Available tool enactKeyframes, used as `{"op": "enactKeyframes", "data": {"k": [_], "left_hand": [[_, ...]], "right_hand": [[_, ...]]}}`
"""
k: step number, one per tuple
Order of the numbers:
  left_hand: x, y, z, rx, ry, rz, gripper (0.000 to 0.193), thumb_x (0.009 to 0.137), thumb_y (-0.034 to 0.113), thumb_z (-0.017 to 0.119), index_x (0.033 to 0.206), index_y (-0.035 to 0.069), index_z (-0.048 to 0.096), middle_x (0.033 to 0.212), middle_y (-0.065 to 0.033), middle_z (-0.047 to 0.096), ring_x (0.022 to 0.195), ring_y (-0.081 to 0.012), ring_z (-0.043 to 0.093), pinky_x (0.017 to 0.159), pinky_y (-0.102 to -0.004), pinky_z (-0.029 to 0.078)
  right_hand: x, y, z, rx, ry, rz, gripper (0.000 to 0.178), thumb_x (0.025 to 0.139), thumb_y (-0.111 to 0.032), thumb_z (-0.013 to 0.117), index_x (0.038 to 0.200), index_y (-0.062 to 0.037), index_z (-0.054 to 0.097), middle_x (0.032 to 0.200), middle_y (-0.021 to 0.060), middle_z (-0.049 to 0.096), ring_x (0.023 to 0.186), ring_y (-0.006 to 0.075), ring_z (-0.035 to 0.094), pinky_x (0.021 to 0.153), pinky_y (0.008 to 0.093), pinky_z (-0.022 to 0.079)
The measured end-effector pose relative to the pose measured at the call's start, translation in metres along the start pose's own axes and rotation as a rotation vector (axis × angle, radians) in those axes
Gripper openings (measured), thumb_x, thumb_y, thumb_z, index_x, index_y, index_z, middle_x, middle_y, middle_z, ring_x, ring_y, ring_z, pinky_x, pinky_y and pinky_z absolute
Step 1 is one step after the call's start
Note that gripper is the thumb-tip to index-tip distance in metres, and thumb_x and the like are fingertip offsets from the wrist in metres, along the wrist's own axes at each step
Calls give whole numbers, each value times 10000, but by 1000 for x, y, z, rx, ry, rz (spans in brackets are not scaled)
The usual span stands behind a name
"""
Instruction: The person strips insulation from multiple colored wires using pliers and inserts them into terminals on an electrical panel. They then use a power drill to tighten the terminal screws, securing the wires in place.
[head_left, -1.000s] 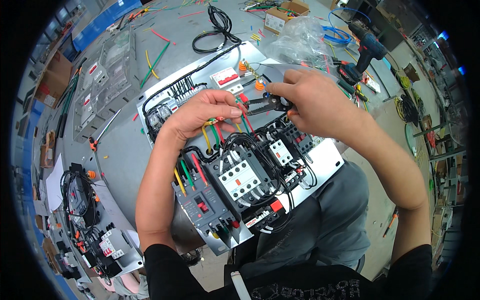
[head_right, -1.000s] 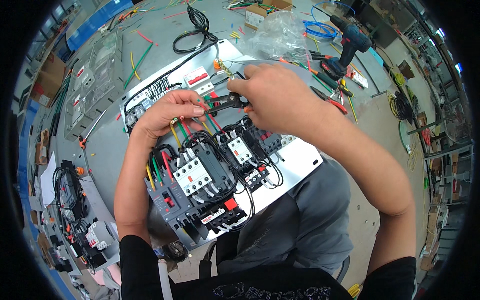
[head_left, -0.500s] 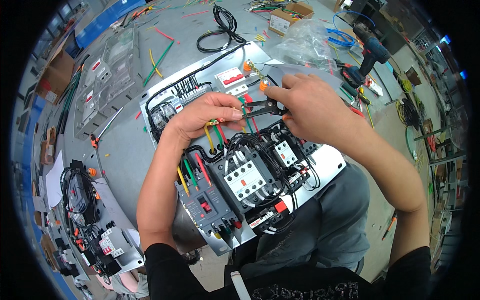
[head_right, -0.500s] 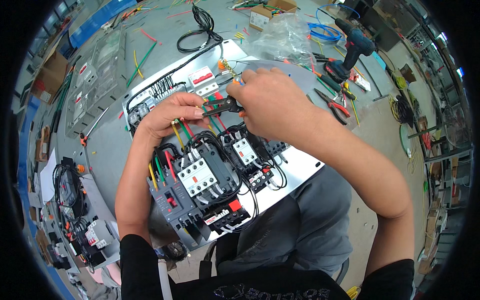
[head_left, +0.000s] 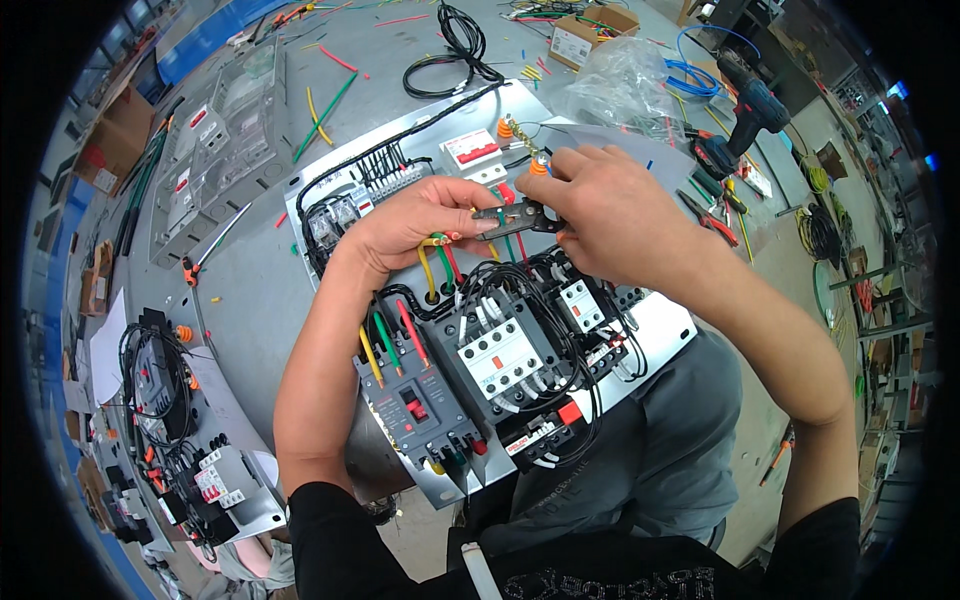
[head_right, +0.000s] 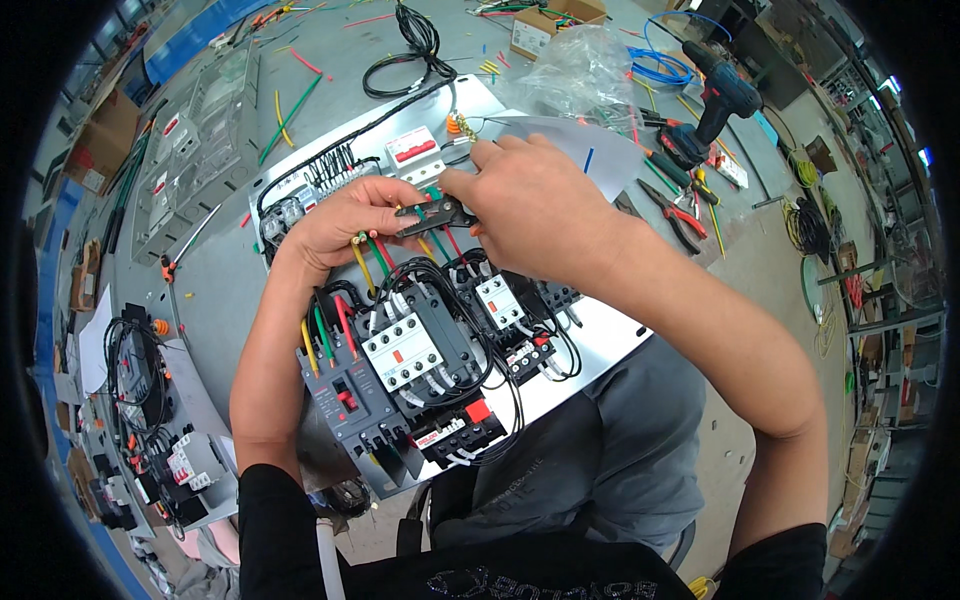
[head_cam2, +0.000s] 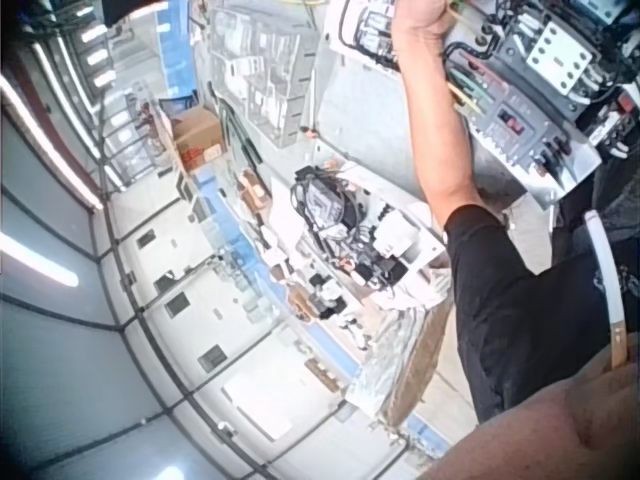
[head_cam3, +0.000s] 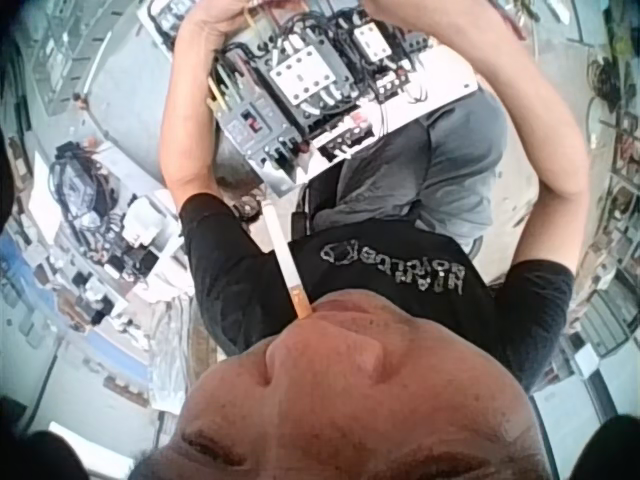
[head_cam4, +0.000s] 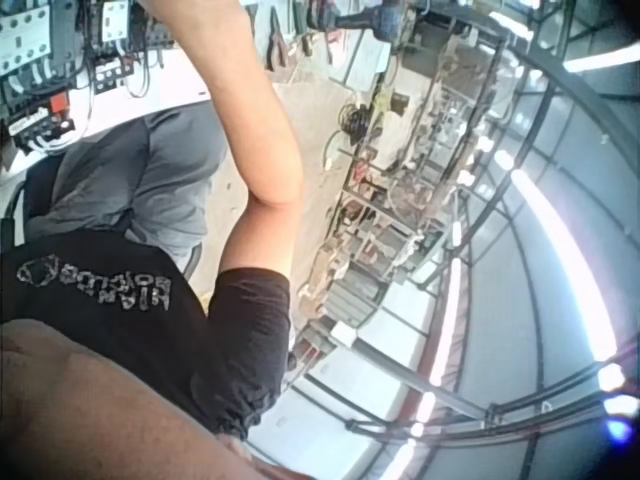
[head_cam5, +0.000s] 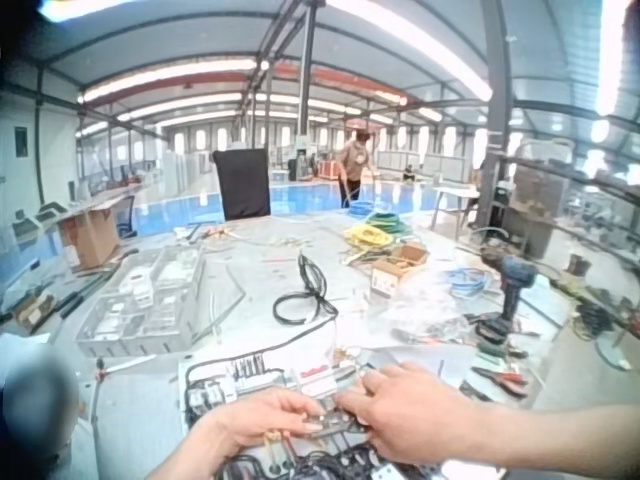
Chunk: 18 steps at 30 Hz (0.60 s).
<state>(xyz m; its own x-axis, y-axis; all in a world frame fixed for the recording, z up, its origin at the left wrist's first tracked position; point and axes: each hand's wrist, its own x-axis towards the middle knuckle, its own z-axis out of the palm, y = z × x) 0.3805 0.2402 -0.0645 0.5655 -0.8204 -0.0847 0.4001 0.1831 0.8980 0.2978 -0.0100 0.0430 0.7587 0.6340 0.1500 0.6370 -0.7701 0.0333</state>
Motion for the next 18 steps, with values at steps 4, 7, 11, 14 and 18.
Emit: {"op": "enactKeyframes", "data": {"k": [4, 7, 11, 14, 18], "left_hand": [[0, 1, 0, -14, -29, -1, 246, 961, 72, 743, 1183, -31, 723, 1054, -76, 759, 930, -173, 766, 874, -310, 648], [1, 2, 0, -25, -53, 2, 253, 961, 64, 737, 1193, -33, 718, 1079, -82, 758, 947, -179, 766, 884, -318, 648], [1, 1, -2, -31, -52, 2, 290, 937, 60, 751, 1204, -39, 699, 1114, -109, 752, 980, -212, 766, 909, -365, 650], [1, 2, -1, 11, -30, -3, 286, 946, 56, 738, 1217, -28, 701, 1092, -87, 747, 962, -180, 757, 907, -346, 650], [1, 0, -1, -13, -27, 4, 284, 951, 54, 728, 1225, -13, 706, 1063, -57, 738, 934, -142, 742, 900, -323, 648]], "right_hand": [[0, 0, -1, 1, 0, 1, 411, 788, -139, 822, 1179, -83, 706, 1030, 135, 686, 1027, 330, 681, 916, 445, 513], [1, 1, -1, 10, -7, 3, 402, 792, -138, 820, 1175, -87, 707, 1019, 138, 686, 1020, 336, 685, 907, 450, 517], [2, 2, -2, 20, -31, 6, 391, 798, -137, 818, 1170, -87, 707, 1008, 142, 685, 1009, 344, 690, 895, 459, 526], [4, 5, -2, 16, -32, -9, 379, 800, -135, 818, 1160, -85, 706, 1005, 143, 685, 1008, 345, 691, 898, 465, 532], [5, 7, -2, 2, -31, -25, 362, 797, -132, 821, 1136, -82, 706, 1006, 144, 685, 1010, 344, 690, 908, 467, 535]]}}
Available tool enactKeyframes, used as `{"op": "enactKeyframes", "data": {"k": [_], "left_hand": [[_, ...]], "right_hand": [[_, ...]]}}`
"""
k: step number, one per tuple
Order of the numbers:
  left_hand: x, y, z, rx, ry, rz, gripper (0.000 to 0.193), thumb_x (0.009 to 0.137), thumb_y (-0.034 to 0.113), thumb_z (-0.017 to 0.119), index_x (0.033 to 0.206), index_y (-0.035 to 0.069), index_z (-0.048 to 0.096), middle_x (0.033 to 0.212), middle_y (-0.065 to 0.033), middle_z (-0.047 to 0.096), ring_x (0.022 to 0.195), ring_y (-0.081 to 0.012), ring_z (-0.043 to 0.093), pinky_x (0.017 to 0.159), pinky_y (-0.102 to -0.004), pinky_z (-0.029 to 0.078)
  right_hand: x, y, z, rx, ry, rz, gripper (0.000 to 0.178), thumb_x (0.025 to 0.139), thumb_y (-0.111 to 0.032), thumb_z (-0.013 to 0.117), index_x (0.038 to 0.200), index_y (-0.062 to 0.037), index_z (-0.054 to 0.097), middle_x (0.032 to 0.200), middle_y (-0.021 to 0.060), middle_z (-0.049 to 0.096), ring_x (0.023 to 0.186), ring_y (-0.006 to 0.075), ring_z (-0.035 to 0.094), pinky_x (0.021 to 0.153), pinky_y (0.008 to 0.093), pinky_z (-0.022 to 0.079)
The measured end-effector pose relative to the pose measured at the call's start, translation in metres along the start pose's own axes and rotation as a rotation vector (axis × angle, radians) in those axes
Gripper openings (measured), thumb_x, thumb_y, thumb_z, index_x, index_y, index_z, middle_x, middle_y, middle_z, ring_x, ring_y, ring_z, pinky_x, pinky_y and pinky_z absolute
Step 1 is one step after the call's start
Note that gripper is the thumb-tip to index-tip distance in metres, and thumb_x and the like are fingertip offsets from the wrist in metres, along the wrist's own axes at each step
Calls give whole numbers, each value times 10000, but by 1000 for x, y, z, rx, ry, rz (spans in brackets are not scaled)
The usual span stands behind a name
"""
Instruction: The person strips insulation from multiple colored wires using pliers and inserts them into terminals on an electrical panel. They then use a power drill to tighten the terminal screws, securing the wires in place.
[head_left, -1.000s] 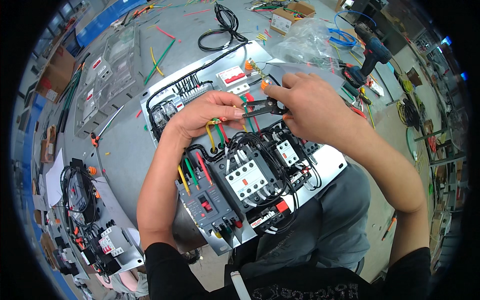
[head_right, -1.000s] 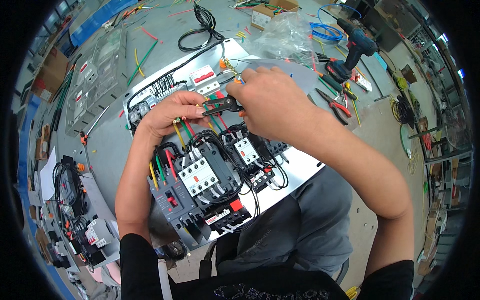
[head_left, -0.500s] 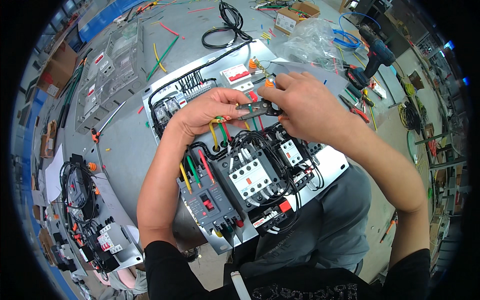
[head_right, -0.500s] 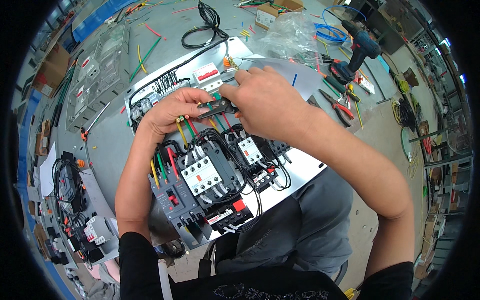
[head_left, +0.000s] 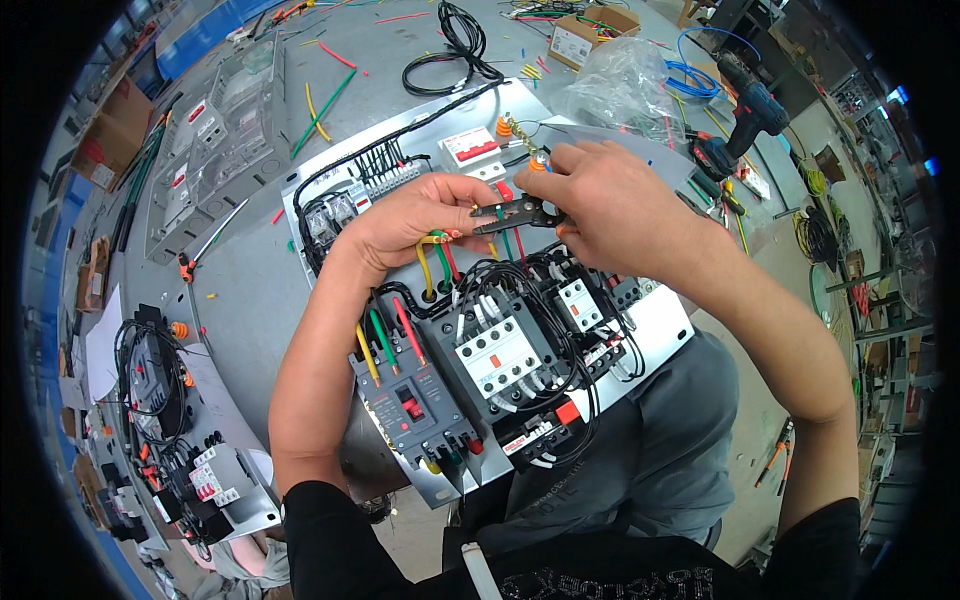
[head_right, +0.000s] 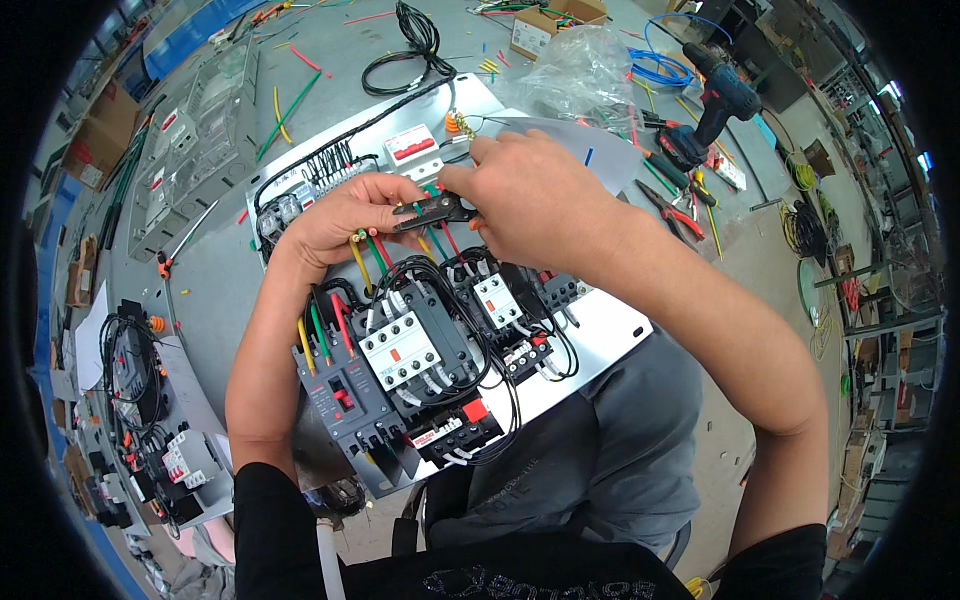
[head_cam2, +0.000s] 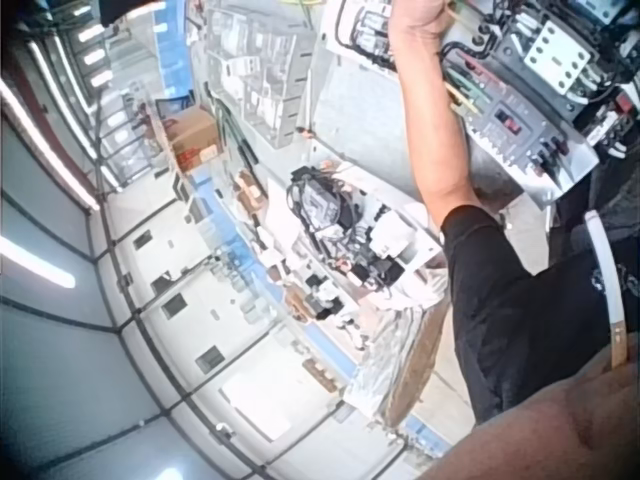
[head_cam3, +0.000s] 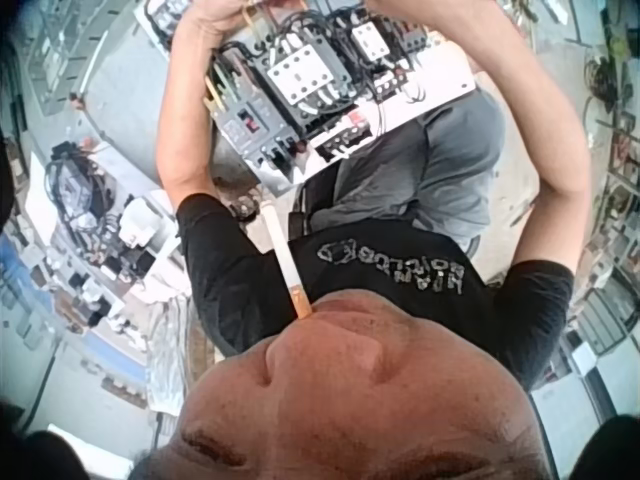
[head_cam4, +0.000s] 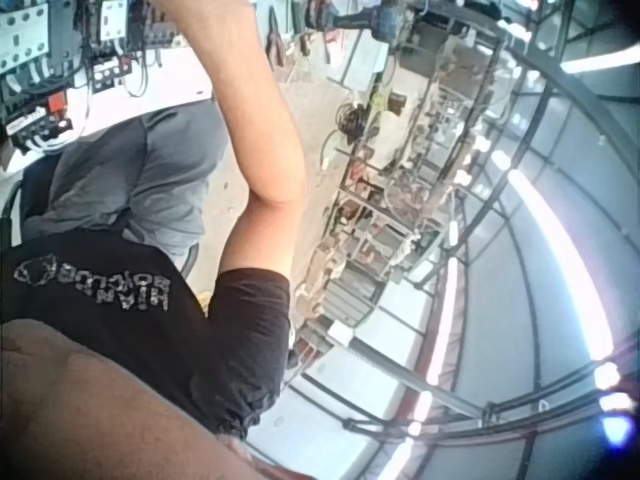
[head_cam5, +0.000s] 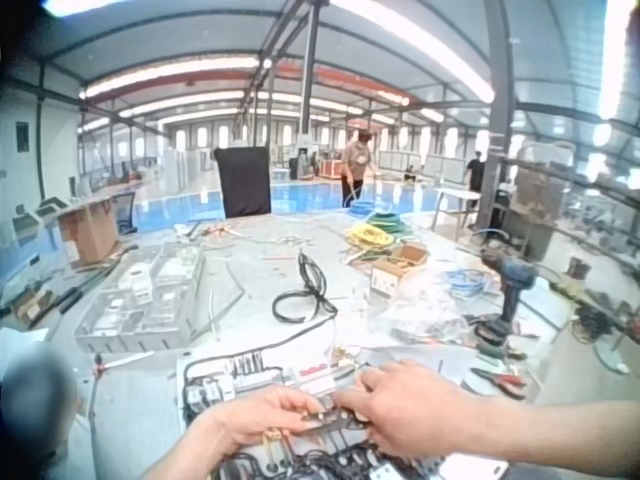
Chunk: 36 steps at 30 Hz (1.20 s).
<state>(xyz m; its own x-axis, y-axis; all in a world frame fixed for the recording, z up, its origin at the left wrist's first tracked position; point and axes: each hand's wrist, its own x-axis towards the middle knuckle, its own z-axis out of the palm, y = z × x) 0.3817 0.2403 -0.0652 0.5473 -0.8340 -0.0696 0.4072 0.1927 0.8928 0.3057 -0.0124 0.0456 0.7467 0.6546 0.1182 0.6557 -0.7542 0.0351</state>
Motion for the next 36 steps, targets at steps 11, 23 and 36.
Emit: {"op": "enactKeyframes", "data": {"k": [11, 23, 36], "left_hand": [[1, 1, -1, 33, -31, 13, 295, 948, 52, 696, 1234, -20, 703, 1058, -59, 741, 942, -144, 744, 911, -318, 634], [2, 0, -1, 1, -19, 11, 290, 945, 97, 763, 1194, -37, 704, 1031, -109, 766, 936, -205, 776, 905, -355, 648], [1, 2, -2, 74, -69, -2, 338, 973, 120, 716, 1282, -15, 688, 1112, -44, 737, 1010, -132, 731, 958, -331, 612]], "right_hand": [[1, 4, 2, 14, 13, -4, 447, 760, -94, 820, 1191, -93, 702, 959, 145, 669, 957, 360, 685, 850, 487, 539], [2, 8, 3, 26, 16, -11, 419, 754, -115, 836, 1153, -97, 710, 927, 148, 679, 883, 368, 708, 763, 498, 560], [9, 17, 0, -93, 79, -132, 415, 685, -120, 861, 1082, -135, 739, 874, 97, 668, 823, 336, 716, 688, 479, 552]]}}
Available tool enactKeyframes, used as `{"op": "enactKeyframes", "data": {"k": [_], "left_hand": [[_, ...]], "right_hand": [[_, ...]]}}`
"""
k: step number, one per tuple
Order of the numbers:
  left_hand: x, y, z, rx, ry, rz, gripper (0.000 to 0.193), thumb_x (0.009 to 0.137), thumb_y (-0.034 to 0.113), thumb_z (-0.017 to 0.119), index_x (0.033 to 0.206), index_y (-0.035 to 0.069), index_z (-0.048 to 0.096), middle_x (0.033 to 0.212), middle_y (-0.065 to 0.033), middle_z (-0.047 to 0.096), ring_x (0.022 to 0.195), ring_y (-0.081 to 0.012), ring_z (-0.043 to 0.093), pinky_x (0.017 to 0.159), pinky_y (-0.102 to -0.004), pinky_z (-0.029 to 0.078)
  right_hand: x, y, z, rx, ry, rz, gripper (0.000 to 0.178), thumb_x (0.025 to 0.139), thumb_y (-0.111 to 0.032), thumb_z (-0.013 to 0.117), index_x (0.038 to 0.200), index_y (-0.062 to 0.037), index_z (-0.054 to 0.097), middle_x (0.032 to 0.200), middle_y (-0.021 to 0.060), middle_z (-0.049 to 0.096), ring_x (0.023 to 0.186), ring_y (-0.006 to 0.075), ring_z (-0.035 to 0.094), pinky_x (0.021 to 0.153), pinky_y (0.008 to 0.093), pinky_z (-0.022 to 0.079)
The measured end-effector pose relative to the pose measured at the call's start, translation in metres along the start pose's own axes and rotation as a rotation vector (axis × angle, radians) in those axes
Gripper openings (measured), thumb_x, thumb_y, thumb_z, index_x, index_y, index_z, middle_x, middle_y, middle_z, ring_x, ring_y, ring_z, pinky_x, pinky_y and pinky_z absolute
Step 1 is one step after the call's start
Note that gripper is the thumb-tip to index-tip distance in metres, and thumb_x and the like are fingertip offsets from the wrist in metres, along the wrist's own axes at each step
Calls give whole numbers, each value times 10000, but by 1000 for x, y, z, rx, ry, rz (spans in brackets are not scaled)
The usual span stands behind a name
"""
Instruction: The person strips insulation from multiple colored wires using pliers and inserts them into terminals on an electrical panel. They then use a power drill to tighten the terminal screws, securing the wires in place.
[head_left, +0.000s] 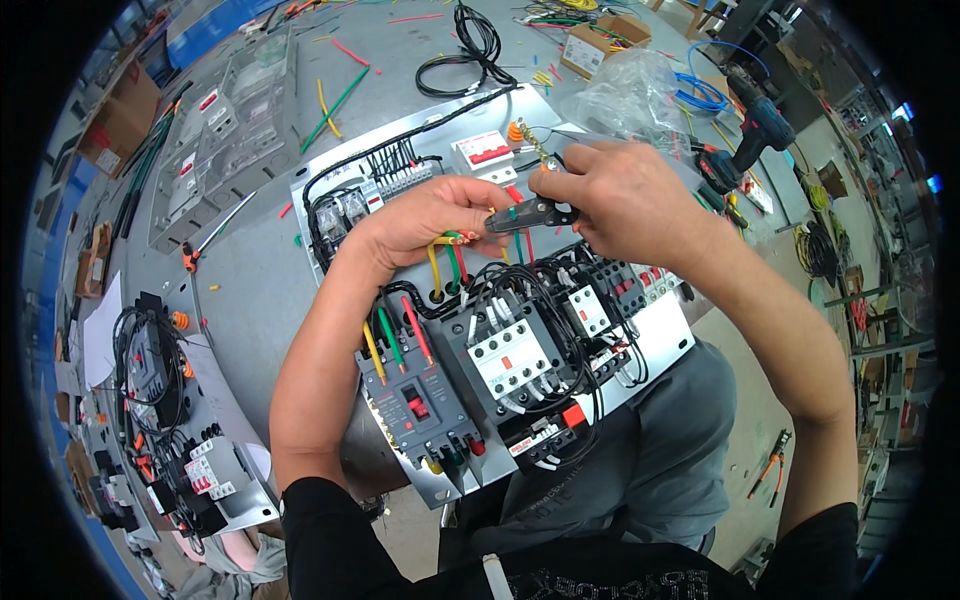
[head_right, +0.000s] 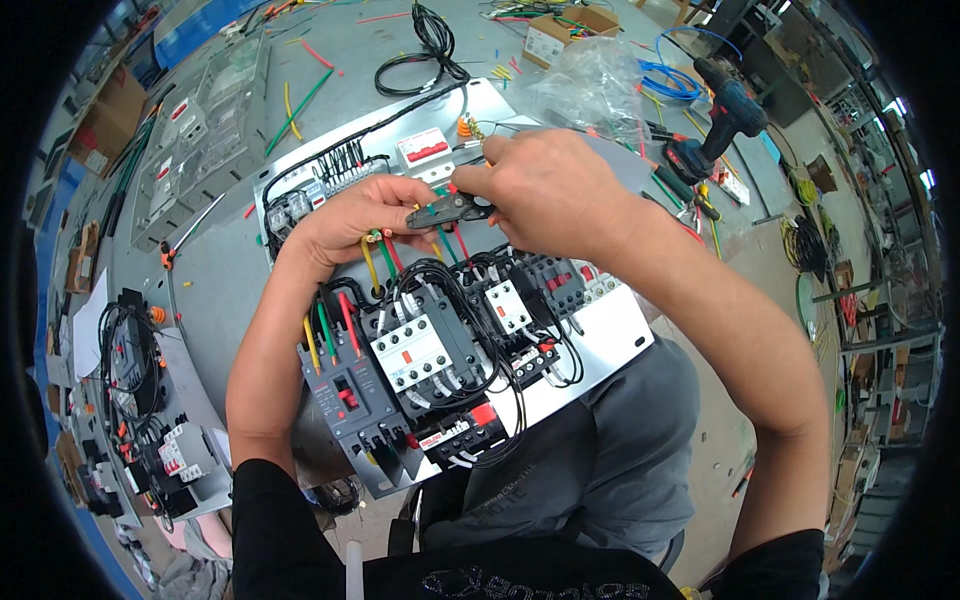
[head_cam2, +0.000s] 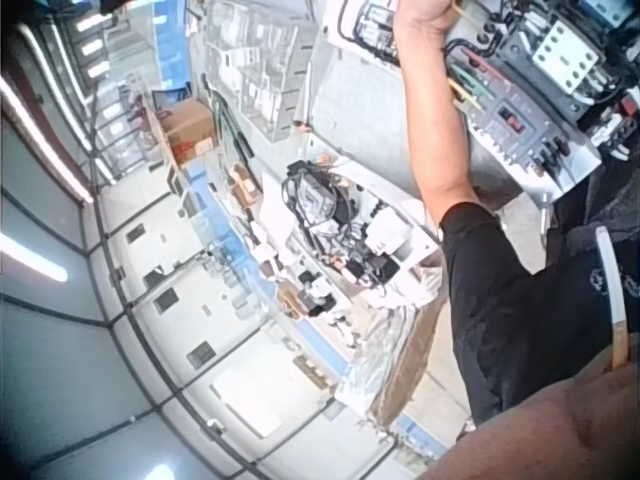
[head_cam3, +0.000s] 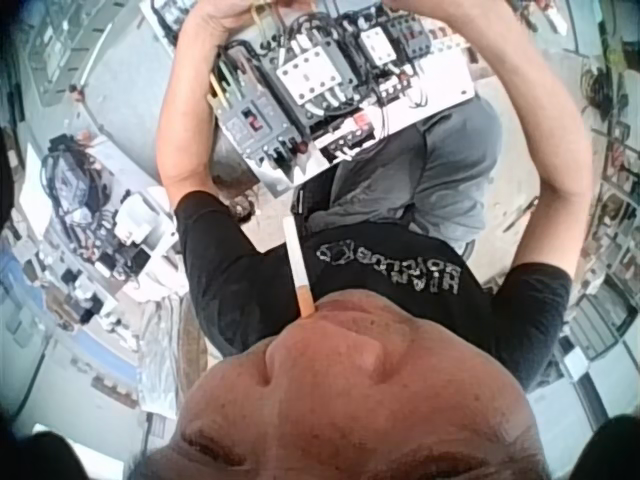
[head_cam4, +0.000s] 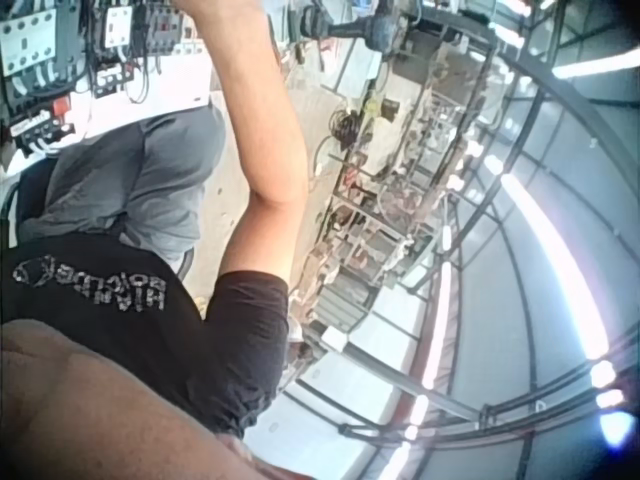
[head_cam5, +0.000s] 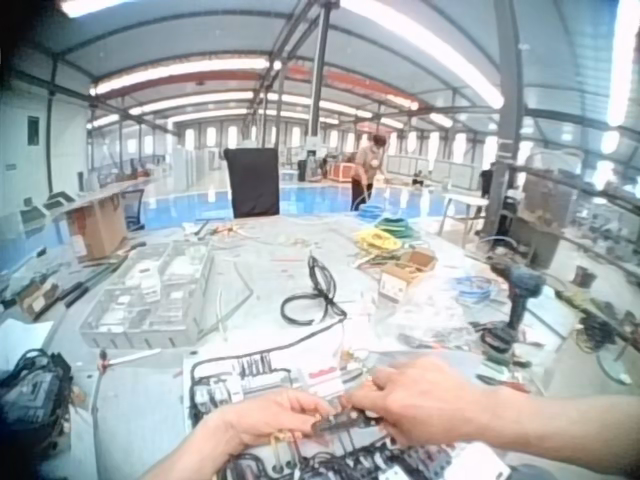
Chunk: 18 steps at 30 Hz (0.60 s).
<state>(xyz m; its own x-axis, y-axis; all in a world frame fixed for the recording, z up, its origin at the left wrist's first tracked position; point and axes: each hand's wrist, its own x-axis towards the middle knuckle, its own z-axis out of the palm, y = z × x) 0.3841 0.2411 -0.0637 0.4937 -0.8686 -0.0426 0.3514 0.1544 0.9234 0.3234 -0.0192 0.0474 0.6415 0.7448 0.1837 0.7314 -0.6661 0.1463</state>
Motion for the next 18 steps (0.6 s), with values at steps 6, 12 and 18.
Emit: {"op": "enactKeyframes", "data": {"k": [6, 12, 18], "left_hand": [[-1, 4, 8, 89, 54, -45, 270, 980, 168, 731, 1202, 14, 728, 1079, -28, 727, 997, -122, 718, 944, -315, 611], [-1, 8, 14, 82, 48, -26, 244, 972, 171, 748, 1165, 25, 715, 1080, -29, 704, 979, -120, 707, 932, -310, 618], [2, 6, 11, 39, 68, -37, 207, 948, 134, 747, 1111, 26, 679, 1105, -86, 730, 1057, -188, 730, 973, -351, 612]], "right_hand": [[13, 10, -9, 627, 207, 508, 324, 806, -103, 756, 1127, -122, 720, 827, 13, 659, 745, 127, 620, 624, 372, 496], [24, 34, -107, 585, 490, 536, 348, 917, -89, 664, 1245, 27, 653, 948, 126, 718, 798, 192, 662, 778, 325, 567], [-11, 17, -27, 67, -51, 146, 460, 789, -85, 778, 1245, -134, 738, 1019, 146, 690, 986, 347, 699, 866, 481, 560]]}}
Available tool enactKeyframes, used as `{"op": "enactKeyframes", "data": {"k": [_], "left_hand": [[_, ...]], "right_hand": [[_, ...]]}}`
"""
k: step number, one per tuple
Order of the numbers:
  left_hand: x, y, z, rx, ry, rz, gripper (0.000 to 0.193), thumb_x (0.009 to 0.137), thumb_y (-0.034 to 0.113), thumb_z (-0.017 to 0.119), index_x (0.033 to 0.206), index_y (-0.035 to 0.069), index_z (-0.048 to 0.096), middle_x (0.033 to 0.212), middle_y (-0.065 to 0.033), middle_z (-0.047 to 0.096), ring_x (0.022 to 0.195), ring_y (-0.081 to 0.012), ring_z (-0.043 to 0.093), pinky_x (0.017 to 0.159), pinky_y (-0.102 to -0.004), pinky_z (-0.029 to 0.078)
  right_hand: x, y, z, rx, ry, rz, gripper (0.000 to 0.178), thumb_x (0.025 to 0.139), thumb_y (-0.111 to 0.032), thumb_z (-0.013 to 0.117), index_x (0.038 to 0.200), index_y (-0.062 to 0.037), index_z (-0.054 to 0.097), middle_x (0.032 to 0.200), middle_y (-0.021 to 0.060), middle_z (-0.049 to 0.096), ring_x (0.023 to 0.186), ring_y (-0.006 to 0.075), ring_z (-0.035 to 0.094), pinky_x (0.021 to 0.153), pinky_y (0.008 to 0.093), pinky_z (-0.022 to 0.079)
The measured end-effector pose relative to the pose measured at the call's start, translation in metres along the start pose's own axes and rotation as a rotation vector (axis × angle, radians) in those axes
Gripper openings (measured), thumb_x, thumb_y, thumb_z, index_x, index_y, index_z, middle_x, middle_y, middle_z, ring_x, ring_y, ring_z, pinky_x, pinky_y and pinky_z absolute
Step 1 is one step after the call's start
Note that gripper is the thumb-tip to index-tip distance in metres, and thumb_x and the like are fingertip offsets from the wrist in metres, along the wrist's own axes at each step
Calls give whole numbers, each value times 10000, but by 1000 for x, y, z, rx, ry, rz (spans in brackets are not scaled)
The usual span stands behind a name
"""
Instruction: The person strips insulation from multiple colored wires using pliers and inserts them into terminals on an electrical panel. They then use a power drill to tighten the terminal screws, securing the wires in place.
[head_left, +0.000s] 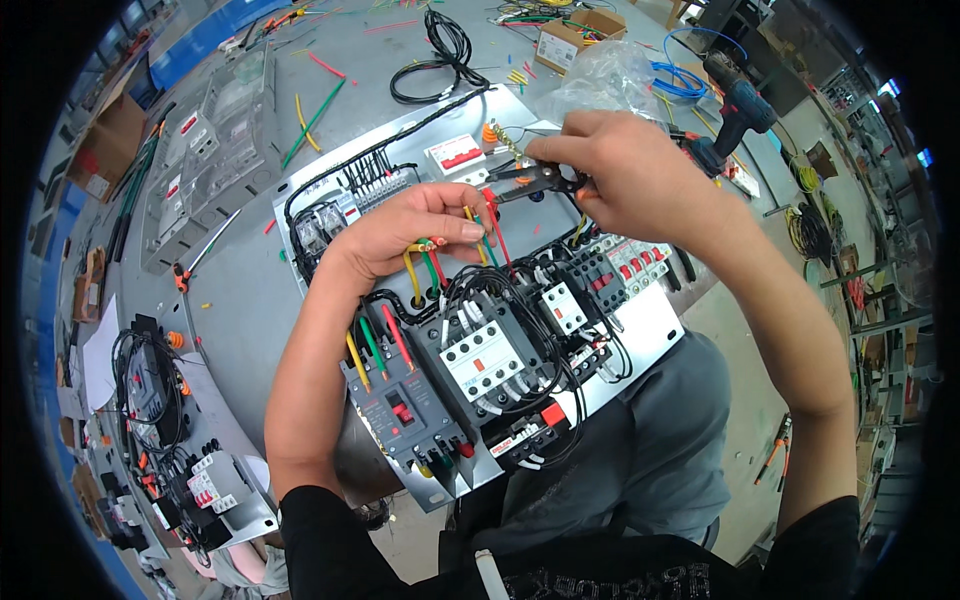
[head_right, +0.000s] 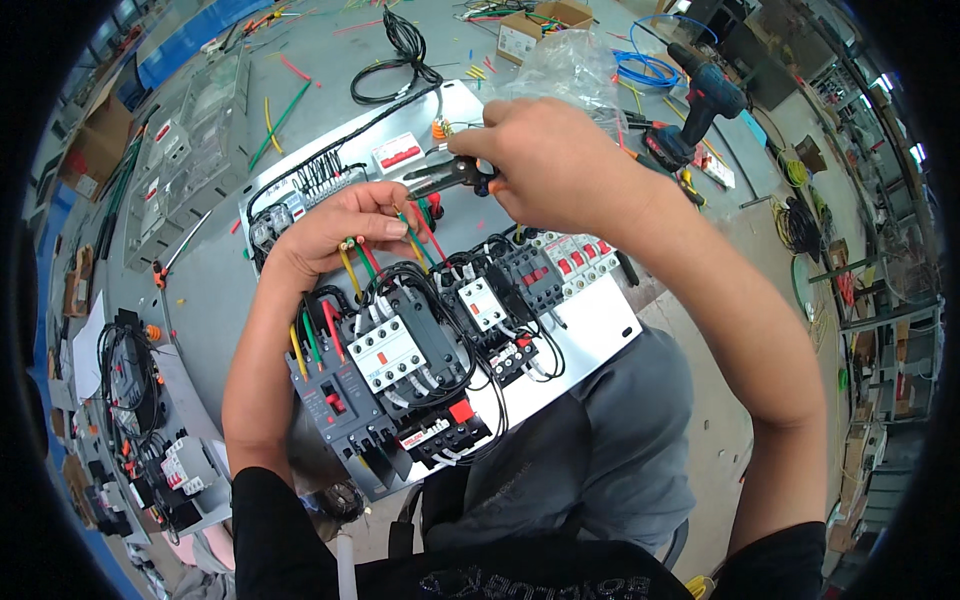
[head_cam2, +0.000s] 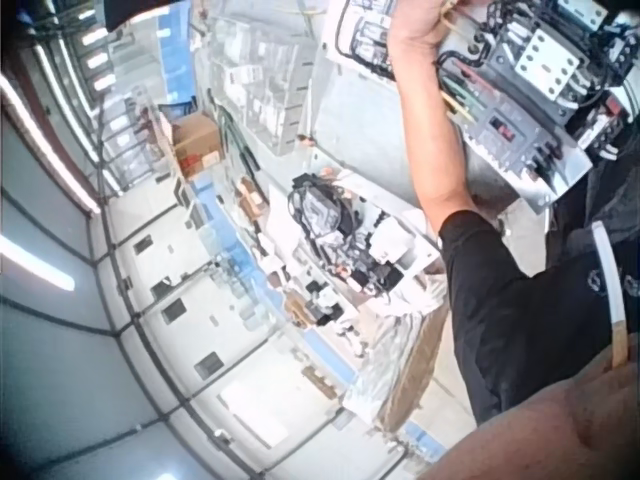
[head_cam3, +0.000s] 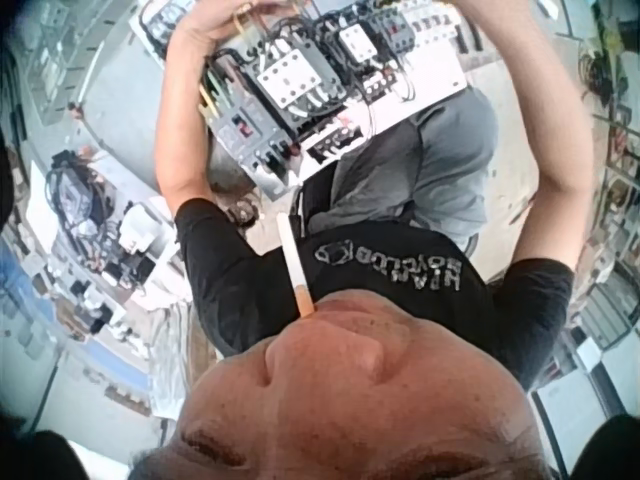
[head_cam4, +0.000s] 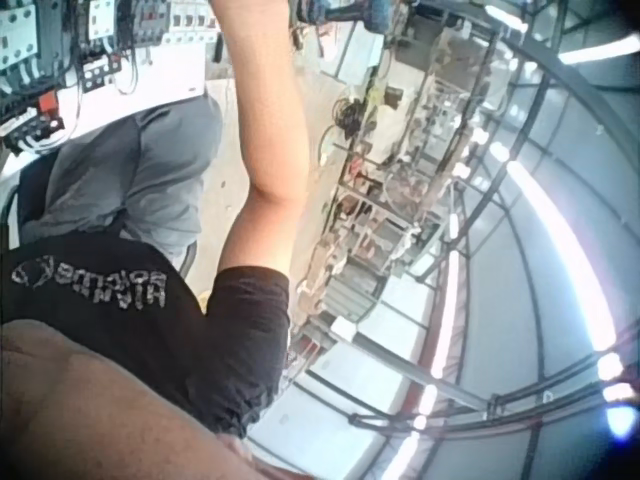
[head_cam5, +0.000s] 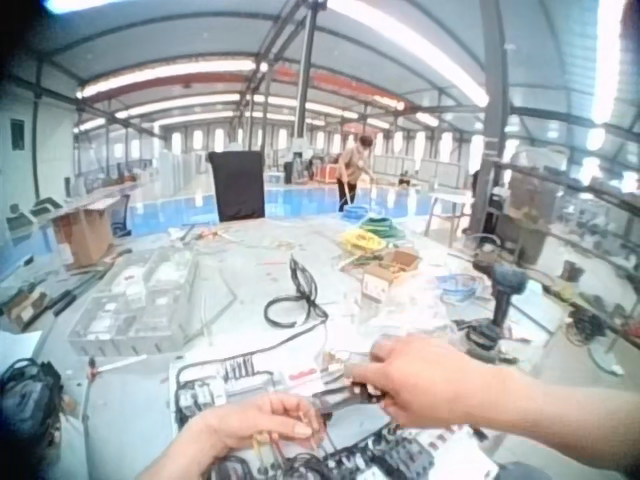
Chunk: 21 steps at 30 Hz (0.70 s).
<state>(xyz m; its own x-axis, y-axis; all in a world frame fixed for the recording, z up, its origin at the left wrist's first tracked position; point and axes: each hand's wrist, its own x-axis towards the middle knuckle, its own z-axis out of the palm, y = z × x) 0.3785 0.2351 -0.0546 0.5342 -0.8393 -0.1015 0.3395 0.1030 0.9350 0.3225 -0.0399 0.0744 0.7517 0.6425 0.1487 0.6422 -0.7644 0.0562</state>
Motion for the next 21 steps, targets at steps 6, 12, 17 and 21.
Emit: {"op": "enactKeyframes", "data": {"k": [6, 12, 17, 21], "left_hand": [[1, 4, 4, 25, 7, -7, 162, 935, 126, 766, 985, 58, 628, 1109, -107, 726, 1045, -181, 728, 904, -325, 613], [5, 1, 6, -7, 16, 17, 155, 938, 141, 782, 1041, 61, 698, 1030, -24, 720, 845, -89, 681, 731, -237, 547], [3, 2, 1, 29, 3, -37, 339, 898, 98, 767, 1206, -34, 719, 1095, -129, 770, 818, -135, 721, 751, -258, 590], [3, -1, -1, 61, 11, -4, 295, 909, 127, 756, 1163, -20, 730, 1147, -169, 776, 891, -150, 728, 795, -275, 589]], "right_hand": [[-7, -2, 18, -94, -12, -15, 448, 781, -121, 825, 1221, -136, 742, 1009, 117, 688, 1024, 329, 696, 900, 470, 550], [-4, -10, 24, -10, -29, -71, 424, 775, -114, 837, 1187, -115, 739, 1014, 122, 689, 1020, 331, 696, 902, 472, 532], [-2, -16, 28, 42, -5, -73, 412, 768, -100, 834, 1171, -112, 745, 988, 121, 690, 987, 341, 699, 883, 477, 532], [0, -20, 27, 29, -1, -84, 401, 760, -91, 831, 1152, -109, 751, 956, 128, 693, 962, 347, 704, 865, 481, 538]]}}
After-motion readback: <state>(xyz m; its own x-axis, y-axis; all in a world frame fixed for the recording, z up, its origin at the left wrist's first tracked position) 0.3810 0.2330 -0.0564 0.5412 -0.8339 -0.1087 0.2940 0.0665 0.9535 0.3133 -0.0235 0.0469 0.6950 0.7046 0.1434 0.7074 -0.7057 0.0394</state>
